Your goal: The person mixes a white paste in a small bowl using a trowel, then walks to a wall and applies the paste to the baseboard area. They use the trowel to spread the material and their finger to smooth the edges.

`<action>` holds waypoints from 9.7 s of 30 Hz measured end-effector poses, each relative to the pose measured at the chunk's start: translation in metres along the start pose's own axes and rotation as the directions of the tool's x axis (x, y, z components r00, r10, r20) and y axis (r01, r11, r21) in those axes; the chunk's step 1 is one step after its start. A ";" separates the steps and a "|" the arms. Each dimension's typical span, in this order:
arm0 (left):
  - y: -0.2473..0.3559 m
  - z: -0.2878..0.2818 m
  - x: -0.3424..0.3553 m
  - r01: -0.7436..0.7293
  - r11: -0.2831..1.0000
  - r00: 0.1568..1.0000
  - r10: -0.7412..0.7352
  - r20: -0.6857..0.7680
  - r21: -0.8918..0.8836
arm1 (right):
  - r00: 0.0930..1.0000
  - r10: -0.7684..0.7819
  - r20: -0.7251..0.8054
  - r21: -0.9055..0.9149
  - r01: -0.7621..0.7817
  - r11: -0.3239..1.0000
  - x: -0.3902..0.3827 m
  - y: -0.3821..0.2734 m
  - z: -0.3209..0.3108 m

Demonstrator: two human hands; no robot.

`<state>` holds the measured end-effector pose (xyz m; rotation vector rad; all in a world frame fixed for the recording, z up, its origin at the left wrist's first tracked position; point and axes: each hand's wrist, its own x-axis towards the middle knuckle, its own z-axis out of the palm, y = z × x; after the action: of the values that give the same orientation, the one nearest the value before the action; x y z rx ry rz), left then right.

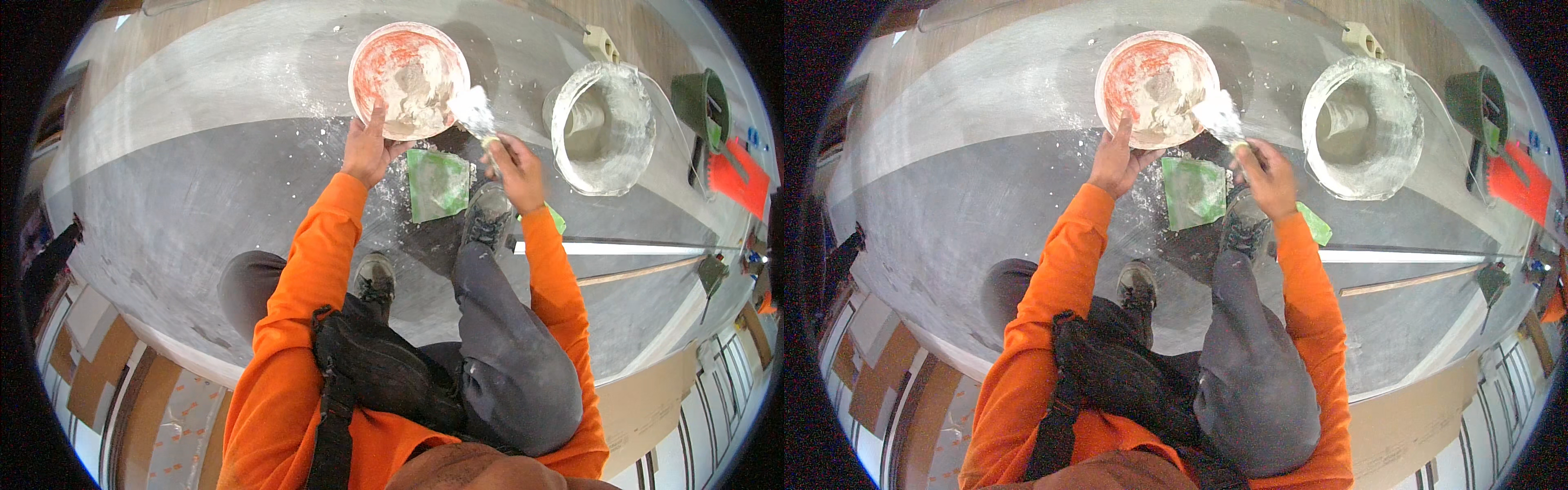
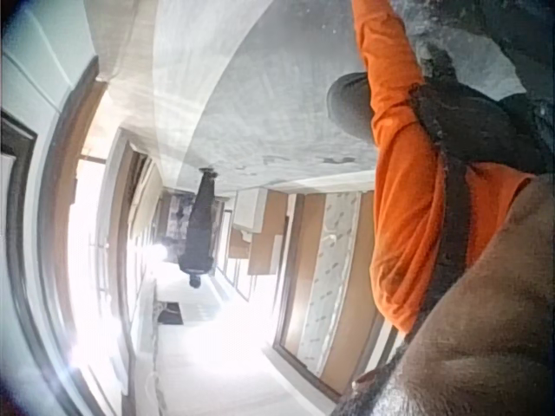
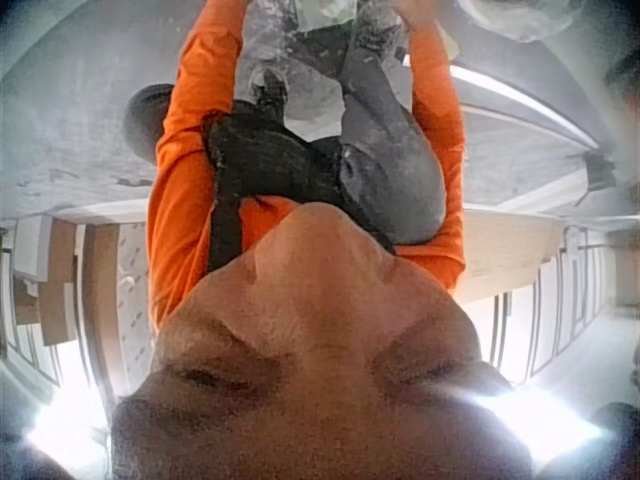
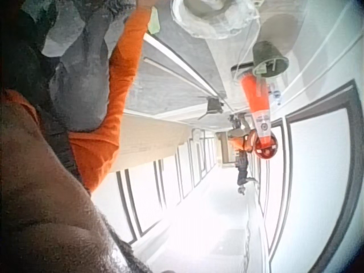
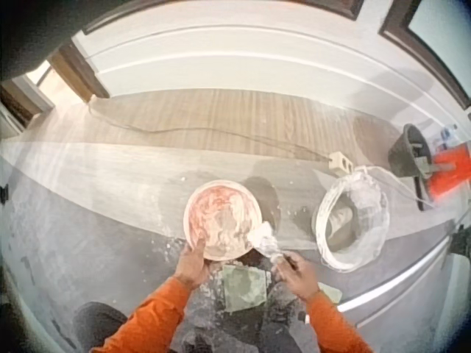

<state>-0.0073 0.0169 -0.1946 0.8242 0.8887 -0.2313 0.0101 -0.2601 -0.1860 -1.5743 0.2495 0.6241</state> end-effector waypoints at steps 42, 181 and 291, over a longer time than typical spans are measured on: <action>-0.011 -0.001 0.002 0.027 0.998 0.999 -0.028 -0.027 -0.056 | 0.949 -0.267 -0.165 -0.891 -0.028 0.453 -0.113 0.098 -0.148; 1.913 -2.444 -0.727 -0.921 0.160 0.244 -0.472 -0.847 -0.355 | 0.905 0.348 0.246 -0.968 0.213 0.130 0.037 -0.780 3.202; 4.231 -5.186 -0.254 -0.781 0.156 0.474 -0.481 -0.737 -0.605 | 0.889 0.060 0.453 -0.868 0.425 0.255 0.664 -1.120 6.827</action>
<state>-1.1463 6.5857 0.4484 -0.4504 1.5879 1.1979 -0.4926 6.6385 0.4923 -2.5451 -0.8551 0.9791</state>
